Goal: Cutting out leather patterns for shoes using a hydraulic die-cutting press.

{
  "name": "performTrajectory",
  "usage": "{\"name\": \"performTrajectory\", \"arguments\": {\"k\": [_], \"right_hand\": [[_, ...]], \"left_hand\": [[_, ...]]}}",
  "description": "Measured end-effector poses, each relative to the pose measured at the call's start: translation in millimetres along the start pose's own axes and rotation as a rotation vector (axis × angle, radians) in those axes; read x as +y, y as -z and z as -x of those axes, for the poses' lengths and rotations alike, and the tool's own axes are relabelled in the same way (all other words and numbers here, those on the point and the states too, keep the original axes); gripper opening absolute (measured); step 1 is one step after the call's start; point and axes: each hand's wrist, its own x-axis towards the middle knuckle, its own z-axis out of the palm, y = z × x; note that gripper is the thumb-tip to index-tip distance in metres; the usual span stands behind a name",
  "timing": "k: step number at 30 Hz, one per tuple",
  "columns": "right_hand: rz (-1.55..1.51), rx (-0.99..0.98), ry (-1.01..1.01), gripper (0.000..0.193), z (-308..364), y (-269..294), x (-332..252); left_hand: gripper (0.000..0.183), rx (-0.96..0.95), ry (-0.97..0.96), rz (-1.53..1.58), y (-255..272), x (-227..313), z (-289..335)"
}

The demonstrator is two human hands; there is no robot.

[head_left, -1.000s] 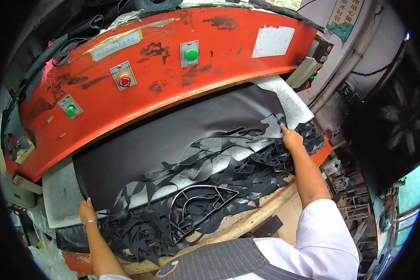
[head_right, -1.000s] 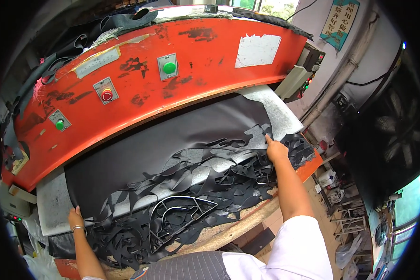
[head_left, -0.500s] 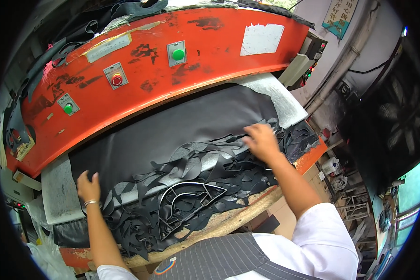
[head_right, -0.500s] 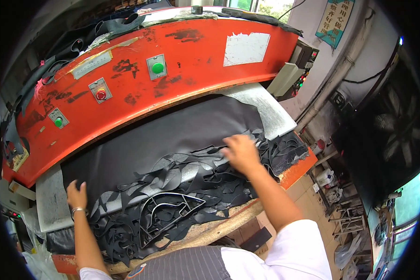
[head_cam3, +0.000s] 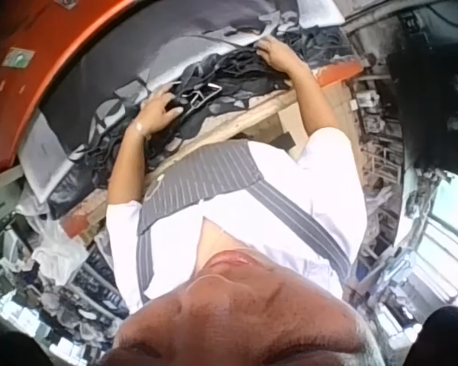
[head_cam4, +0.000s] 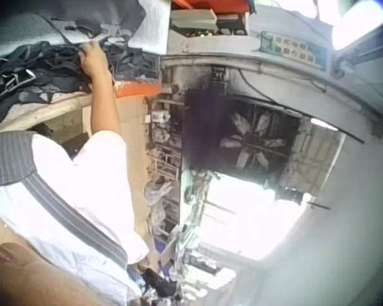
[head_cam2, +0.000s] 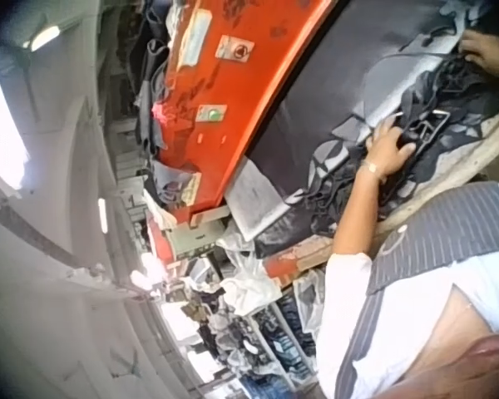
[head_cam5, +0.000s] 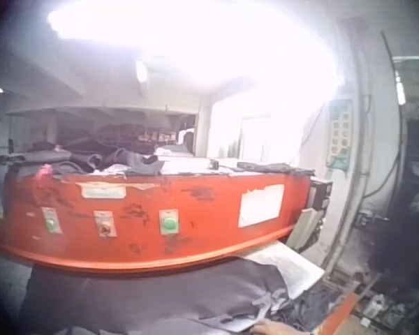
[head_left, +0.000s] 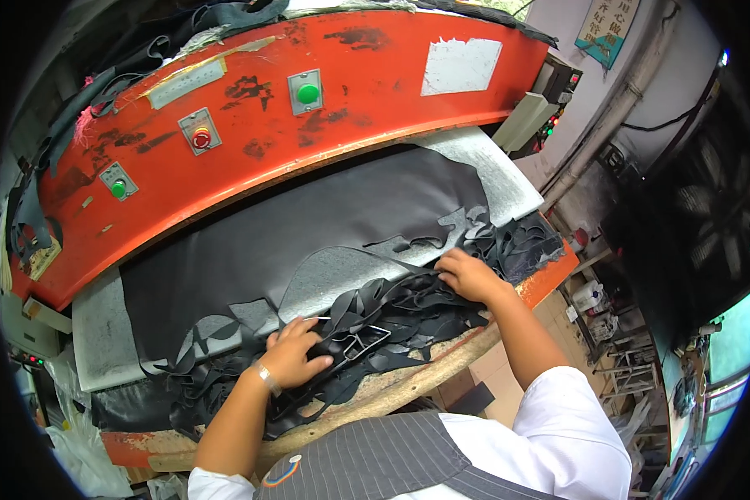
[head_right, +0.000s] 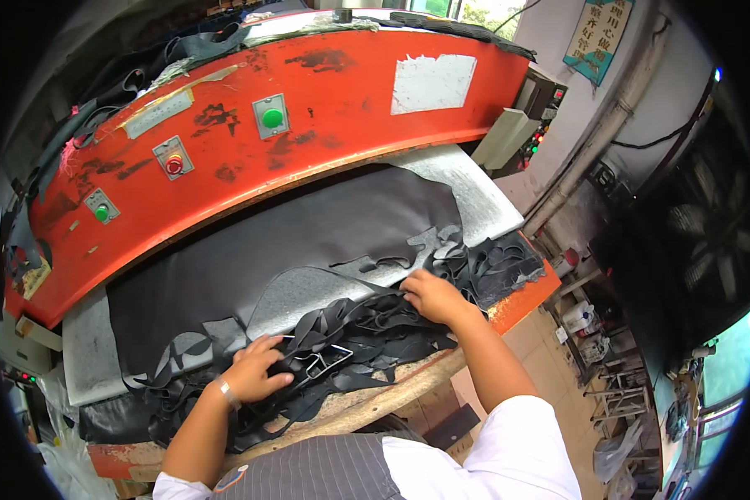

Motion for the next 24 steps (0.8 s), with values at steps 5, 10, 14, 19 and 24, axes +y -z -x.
{"name": "performTrajectory", "arguments": {"k": [5, 10, 14, 19, 24], "right_hand": [[0.085, 0.708, 0.12, 0.018, 40, 23, 2], [-0.151, 0.438, 0.249, 0.015, 43, -19, -70], [-0.239, 0.08, 0.816, 0.024, 28, -78, -175], [-0.014, -0.032, 1.106, 0.016, 32, -131, -235], [0.101, -0.157, 1.089, 0.019, 29, -134, -243]], "left_hand": [[0.071, 0.14, 0.066, 0.092, 3, -7, 50], [0.062, 0.598, 0.347, -0.05, -17, -46, 71], [0.072, 0.388, 0.636, -0.089, -46, -48, 89], [0.059, 0.37, 0.611, -0.141, -113, -39, 135], [0.056, 0.396, 0.593, 0.007, -123, -25, 183]]}}
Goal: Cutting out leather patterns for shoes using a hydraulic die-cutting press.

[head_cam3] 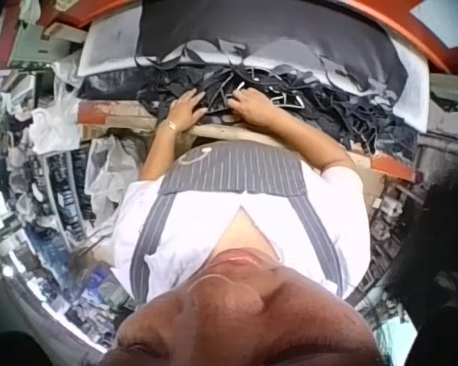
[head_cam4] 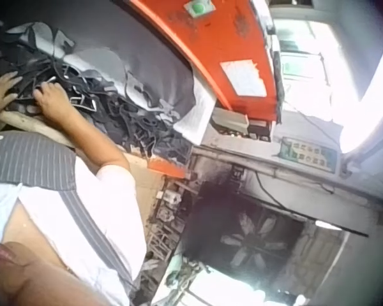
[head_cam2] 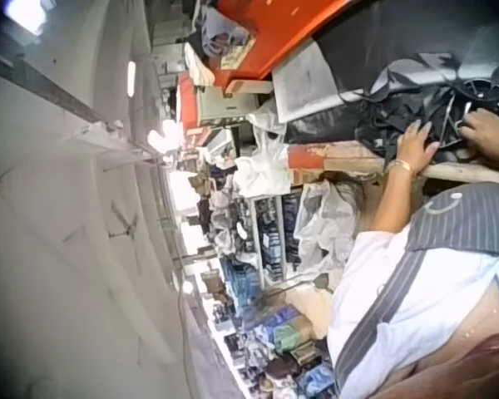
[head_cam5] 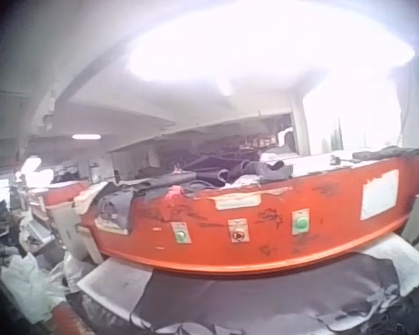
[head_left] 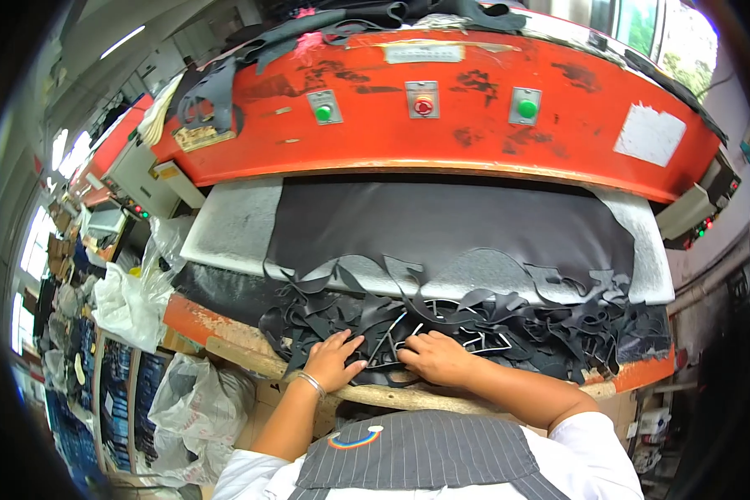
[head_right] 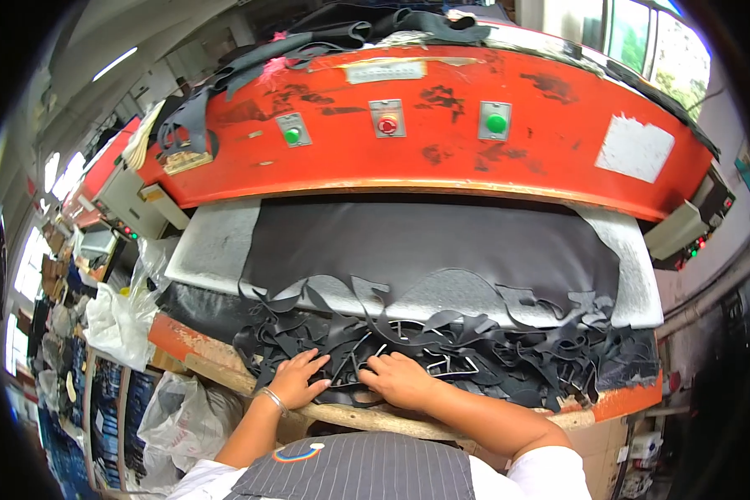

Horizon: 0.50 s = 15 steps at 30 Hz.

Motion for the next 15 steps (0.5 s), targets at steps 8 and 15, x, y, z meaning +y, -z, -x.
{"name": "performTrajectory", "arguments": {"k": [8, 15], "right_hand": [[0.1, 0.047, 0.224, 0.039, -51, 18, 18], [0.089, -0.395, 0.229, 0.022, -135, -2, 21]], "left_hand": [[0.033, 0.381, -0.219, 0.363, 81, -71, -36], [0.051, 0.733, -0.085, 0.133, 107, -215, -176]]}}
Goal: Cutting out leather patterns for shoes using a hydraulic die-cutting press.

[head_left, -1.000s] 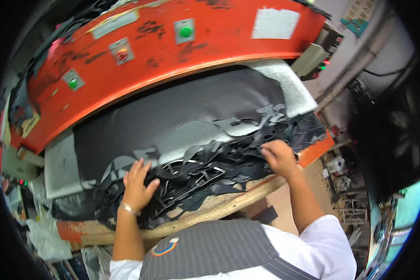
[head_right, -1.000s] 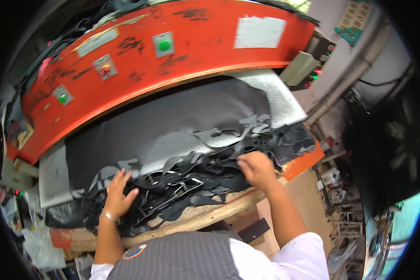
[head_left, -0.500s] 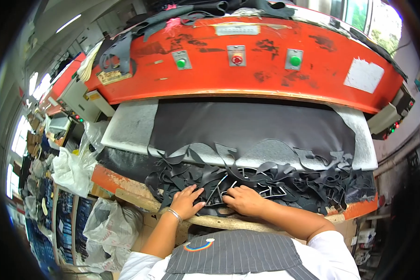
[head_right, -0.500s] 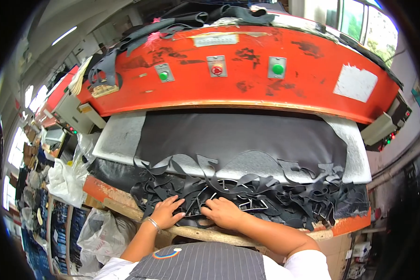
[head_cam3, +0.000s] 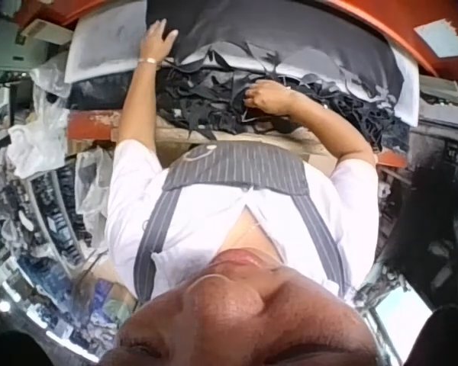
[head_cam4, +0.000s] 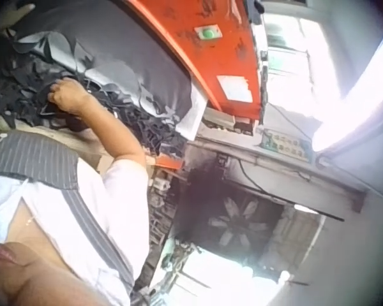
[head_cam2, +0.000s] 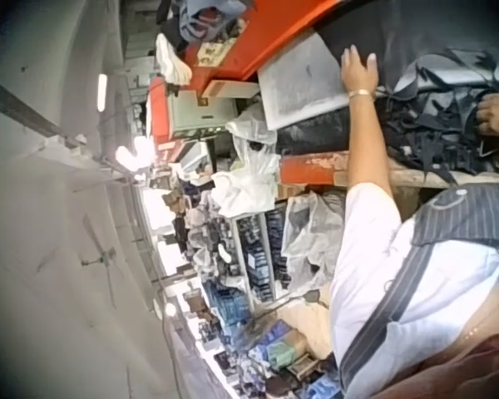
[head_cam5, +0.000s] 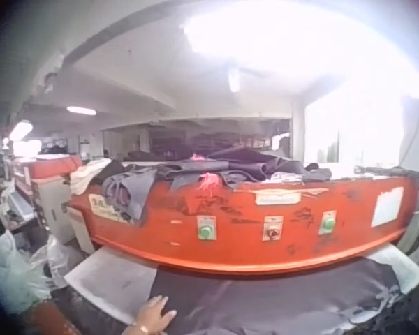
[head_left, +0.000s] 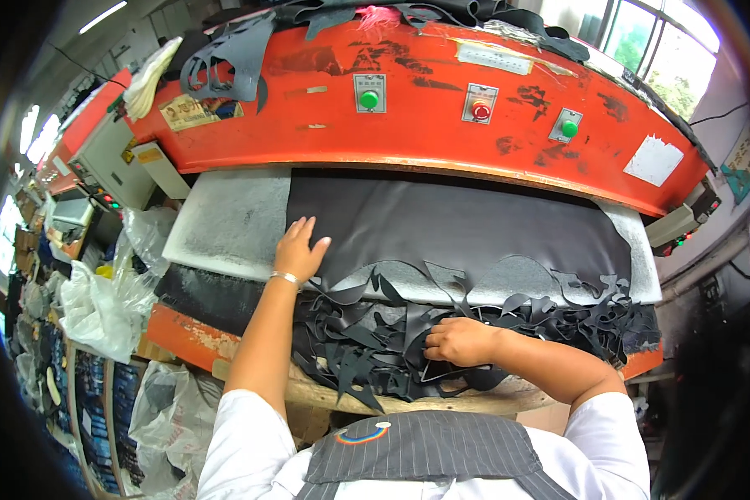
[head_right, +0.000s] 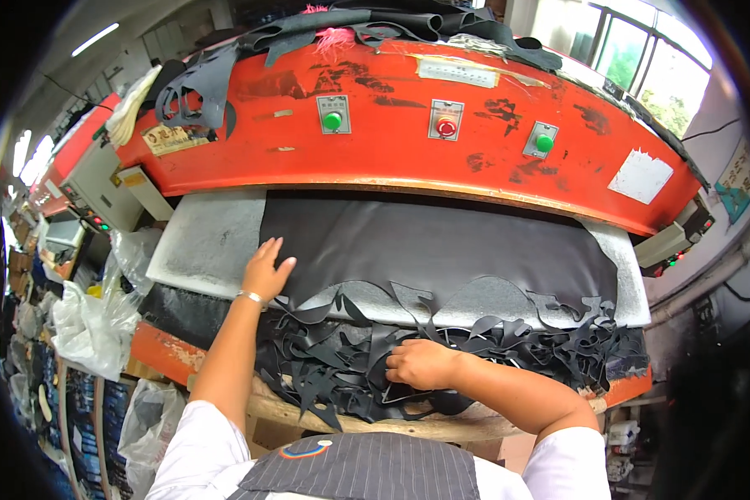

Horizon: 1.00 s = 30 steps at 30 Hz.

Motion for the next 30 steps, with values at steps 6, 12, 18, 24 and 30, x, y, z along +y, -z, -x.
{"name": "performTrajectory", "arguments": {"k": [6, 12, 18, 24, 30], "right_hand": [[-0.057, -0.282, -0.118, 0.02, -31, -2, -5], [-0.047, -0.096, -0.185, 0.021, -62, 58, -7], [0.027, 0.314, -0.933, 0.036, -96, 161, -2], [-0.567, 0.647, -1.381, 0.054, -155, 138, 50], [-0.827, 0.819, -1.448, 0.034, -190, 59, 117]], "left_hand": [[0.059, -0.832, -0.695, 0.022, -21, 45, 28], [0.029, -0.749, -0.603, 0.705, 17, -21, -5], [0.039, -0.173, -0.232, 0.068, -13, -124, -23], [0.05, -0.029, -0.167, 0.112, -28, -139, -18], [0.07, -0.037, -0.036, 0.267, -31, -139, -16]]}}
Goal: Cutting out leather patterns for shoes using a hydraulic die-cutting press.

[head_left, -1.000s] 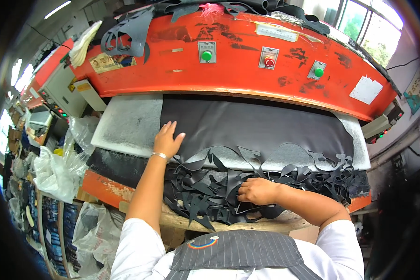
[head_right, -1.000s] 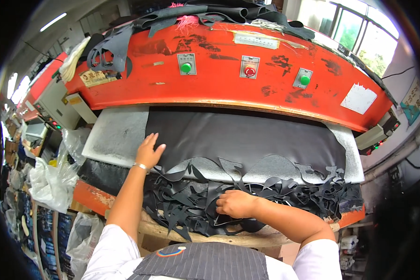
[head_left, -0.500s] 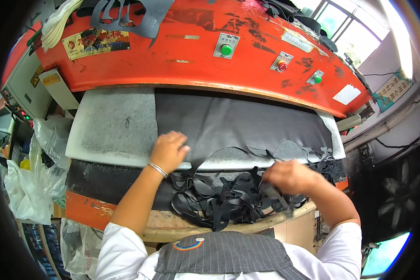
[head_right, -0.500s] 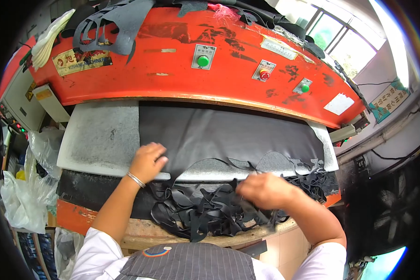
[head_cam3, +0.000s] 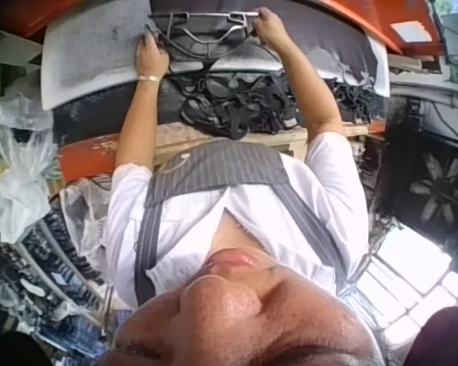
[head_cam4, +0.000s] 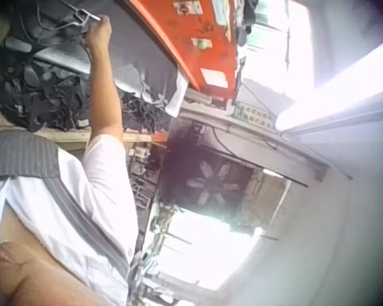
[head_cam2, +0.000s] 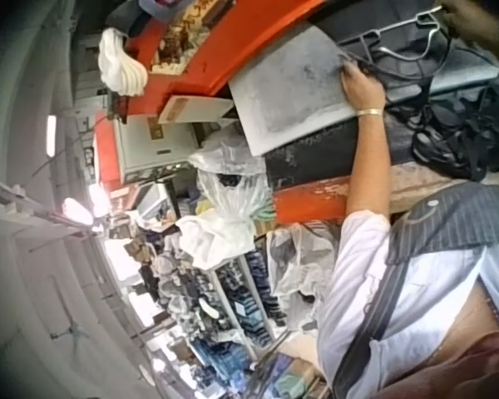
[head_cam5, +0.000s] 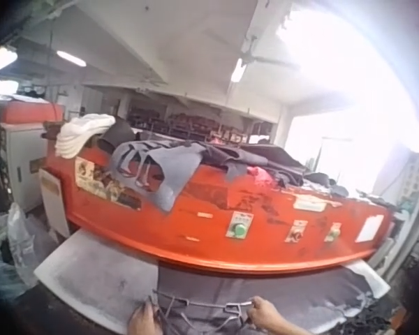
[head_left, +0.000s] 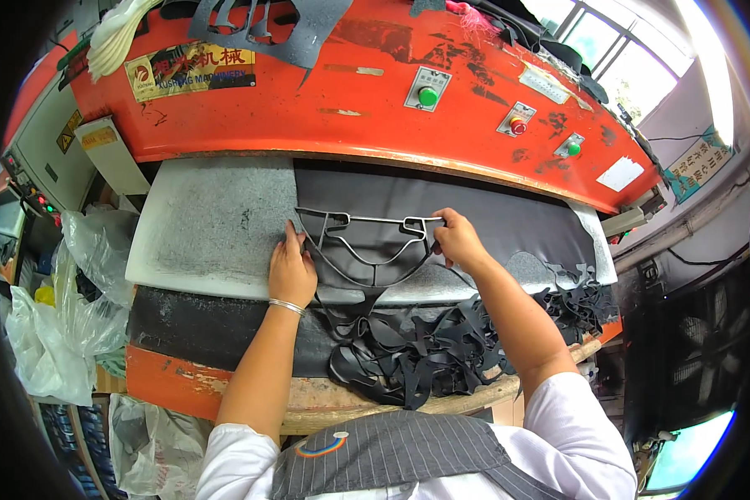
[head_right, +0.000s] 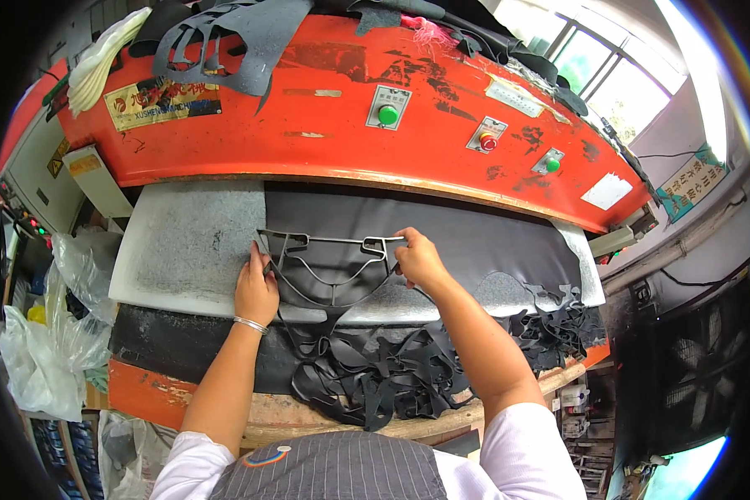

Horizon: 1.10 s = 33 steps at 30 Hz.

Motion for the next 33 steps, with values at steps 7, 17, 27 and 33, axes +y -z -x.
{"name": "performTrajectory", "arguments": {"k": [7, 17, 27, 33], "right_hand": [[0.057, -0.116, -0.112, 0.029, -30, -17, 11], [0.136, -0.02, -0.05, 0.052, -26, -28, 21], [0.518, 0.134, 0.475, 0.083, 0, -36, 74], [0.465, 0.199, 0.549, 0.082, -8, -35, 86]], "left_hand": [[0.075, -0.051, 0.076, 0.073, 5, -3, -4], [0.073, -0.102, 0.045, -0.017, -4, -15, -26], [0.071, -0.155, 0.176, -0.093, -10, -8, -54], [0.072, -0.152, 0.138, -0.096, -12, -13, -57]]}}
